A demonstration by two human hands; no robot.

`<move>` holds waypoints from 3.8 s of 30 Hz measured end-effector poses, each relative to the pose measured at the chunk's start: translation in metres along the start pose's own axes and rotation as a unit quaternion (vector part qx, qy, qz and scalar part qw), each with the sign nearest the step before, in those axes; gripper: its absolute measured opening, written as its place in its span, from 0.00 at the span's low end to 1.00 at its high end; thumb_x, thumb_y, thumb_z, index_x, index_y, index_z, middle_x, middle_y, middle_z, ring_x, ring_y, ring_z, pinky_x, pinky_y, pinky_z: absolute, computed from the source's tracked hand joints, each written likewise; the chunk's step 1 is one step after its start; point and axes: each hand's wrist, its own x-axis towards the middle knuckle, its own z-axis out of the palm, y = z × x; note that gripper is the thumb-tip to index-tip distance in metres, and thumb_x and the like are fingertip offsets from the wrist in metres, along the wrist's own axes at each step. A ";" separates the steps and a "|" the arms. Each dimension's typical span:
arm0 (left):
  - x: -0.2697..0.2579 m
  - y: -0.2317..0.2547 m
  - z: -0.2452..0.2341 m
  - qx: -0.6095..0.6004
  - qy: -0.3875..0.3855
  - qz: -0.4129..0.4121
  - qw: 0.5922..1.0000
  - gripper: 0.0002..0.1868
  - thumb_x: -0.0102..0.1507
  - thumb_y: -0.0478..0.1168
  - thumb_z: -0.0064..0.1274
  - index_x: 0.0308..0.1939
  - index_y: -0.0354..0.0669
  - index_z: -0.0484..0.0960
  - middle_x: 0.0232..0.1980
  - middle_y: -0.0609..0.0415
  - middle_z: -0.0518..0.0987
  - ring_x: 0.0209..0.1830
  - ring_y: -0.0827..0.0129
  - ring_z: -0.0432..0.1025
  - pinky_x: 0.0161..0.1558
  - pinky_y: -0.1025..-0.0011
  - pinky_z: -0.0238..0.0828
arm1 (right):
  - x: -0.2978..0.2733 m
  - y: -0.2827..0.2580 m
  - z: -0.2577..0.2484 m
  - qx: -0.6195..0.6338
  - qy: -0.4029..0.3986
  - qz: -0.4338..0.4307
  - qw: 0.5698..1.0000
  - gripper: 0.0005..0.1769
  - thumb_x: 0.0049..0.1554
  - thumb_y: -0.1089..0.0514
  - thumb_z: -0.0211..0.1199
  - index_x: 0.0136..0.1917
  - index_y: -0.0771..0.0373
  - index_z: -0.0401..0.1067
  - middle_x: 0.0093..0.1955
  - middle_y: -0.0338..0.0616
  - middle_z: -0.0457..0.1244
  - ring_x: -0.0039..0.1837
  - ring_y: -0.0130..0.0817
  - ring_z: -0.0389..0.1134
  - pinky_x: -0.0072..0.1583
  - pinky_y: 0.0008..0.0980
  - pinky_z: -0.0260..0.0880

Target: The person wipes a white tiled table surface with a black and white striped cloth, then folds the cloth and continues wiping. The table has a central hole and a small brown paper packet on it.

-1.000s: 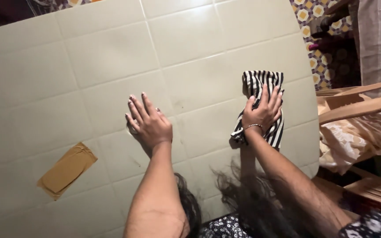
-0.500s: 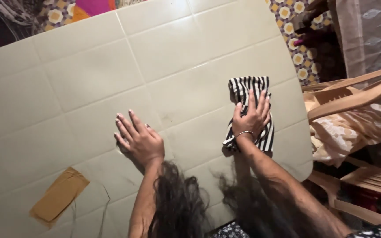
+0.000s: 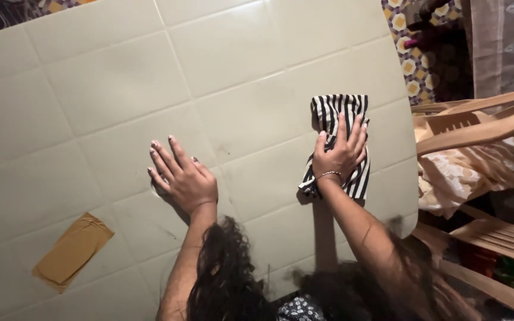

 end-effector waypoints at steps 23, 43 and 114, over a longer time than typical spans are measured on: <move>0.001 0.003 -0.003 0.007 -0.012 -0.003 1.000 0.39 0.66 0.43 0.46 0.81 0.41 0.57 0.84 0.37 0.50 0.85 0.48 0.45 0.79 0.45 0.38 | -0.001 0.002 0.000 -0.009 0.006 -0.005 1.000 0.37 0.57 0.45 0.61 0.79 0.47 0.63 0.86 0.49 0.47 0.84 0.53 0.46 0.77 0.57 0.42; -0.003 -0.001 0.000 -0.019 0.038 0.012 0.999 0.38 0.66 0.42 0.47 0.81 0.42 0.59 0.83 0.38 0.53 0.84 0.49 0.48 0.79 0.46 0.39 | 0.006 0.003 0.002 -0.011 0.001 -0.104 0.994 0.36 0.58 0.46 0.61 0.79 0.48 0.63 0.84 0.53 0.48 0.82 0.56 0.46 0.77 0.59 0.45; 0.084 0.023 0.075 -0.409 -0.344 0.115 0.837 0.17 0.52 0.38 0.57 0.44 0.39 0.87 0.37 0.49 0.86 0.34 0.72 0.74 0.40 0.68 0.74 | 0.079 -0.009 -0.024 0.020 -0.591 -0.392 0.705 0.23 0.46 0.43 0.76 0.47 0.60 0.80 0.40 0.44 0.72 0.44 0.37 0.74 0.45 0.38 0.74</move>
